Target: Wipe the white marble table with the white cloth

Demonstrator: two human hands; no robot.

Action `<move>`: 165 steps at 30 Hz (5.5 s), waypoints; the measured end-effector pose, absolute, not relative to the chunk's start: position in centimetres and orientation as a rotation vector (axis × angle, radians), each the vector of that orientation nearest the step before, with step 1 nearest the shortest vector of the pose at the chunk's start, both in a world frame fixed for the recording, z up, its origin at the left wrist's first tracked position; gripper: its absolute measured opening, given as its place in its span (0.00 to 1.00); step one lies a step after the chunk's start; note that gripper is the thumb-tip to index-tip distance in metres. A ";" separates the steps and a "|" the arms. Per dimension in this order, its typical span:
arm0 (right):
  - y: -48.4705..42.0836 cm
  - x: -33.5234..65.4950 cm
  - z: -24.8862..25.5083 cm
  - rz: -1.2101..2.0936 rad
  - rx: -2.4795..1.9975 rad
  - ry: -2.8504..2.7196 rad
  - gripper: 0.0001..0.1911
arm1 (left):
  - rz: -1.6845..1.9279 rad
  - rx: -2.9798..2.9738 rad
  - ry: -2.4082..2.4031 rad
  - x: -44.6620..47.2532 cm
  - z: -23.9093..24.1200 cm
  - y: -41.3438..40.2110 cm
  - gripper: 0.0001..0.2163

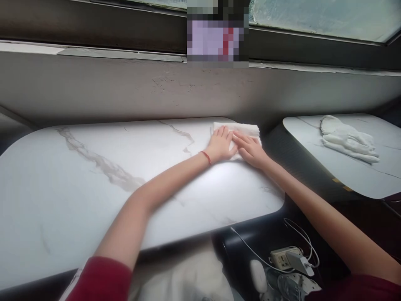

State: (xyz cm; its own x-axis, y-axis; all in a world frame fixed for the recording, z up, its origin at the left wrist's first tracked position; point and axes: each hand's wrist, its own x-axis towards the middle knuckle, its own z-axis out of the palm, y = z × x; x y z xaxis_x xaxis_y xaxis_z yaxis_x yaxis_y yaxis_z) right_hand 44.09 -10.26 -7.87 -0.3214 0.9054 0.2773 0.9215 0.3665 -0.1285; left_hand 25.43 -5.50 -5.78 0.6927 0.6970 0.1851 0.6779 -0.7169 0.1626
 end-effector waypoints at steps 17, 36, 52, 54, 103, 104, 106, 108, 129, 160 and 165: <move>-21.7 35.5 -7.2 -0.387 -1.477 -2.299 0.30 | 0.296 3.013 0.846 17.3 -5.2 -14.5 0.31; 1.2 27.2 -7.4 0.038 -1.359 -2.348 0.29 | 0.327 2.636 1.609 9.9 -4.6 -0.9 0.28; -2.1 25.6 -7.4 0.021 -1.426 -2.252 0.29 | 0.342 2.665 1.565 8.7 -4.3 -3.7 0.28; -3.8 25.5 -7.5 -0.002 -1.425 -2.282 0.29 | 0.336 2.692 1.539 8.3 -4.4 -5.0 0.28; -6.9 15.7 -6.9 -0.034 -1.662 -2.358 0.34 | 0.385 2.733 1.611 -0.7 -4.7 -7.3 0.32; -6.2 15.1 -7.0 -0.048 -1.663 -2.341 0.34 | 0.388 2.735 1.617 -1.3 -4.6 -6.5 0.31; -5.1 14.0 -7.1 -0.076 -1.653 -2.316 0.34 | 0.403 2.728 1.657 -2.3 -4.4 -5.2 0.31; -4.1 13.0 -7.1 -0.100 -1.653 -2.293 0.34 | 0.418 2.727 1.685 -3.1 -4.3 -4.1 0.30; 2.8 10.6 -9.2 -0.224 -1.554 -2.331 0.31 | 0.444 2.566 1.773 -5.8 -5.2 -0.2 0.29; -23.7 10.3 -5.1 0.052 -1.255 -2.678 0.41 | -0.119 2.769 1.894 -6.8 -3.7 -26.7 0.32; -23.7 7.5 -4.7 0.072 -1.149 -2.762 0.42 | -0.041 2.739 1.960 -9.9 -3.8 -28.0 0.33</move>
State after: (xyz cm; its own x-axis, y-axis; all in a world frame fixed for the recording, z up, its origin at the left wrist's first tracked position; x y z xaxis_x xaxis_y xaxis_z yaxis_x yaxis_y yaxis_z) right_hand 7.51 -23.74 -4.67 -0.6959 0.7083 0.1185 0.7011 0.7058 -0.1014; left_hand -9.93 -28.00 -3.79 0.3311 0.9370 0.1117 0.9315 -0.3057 -0.1971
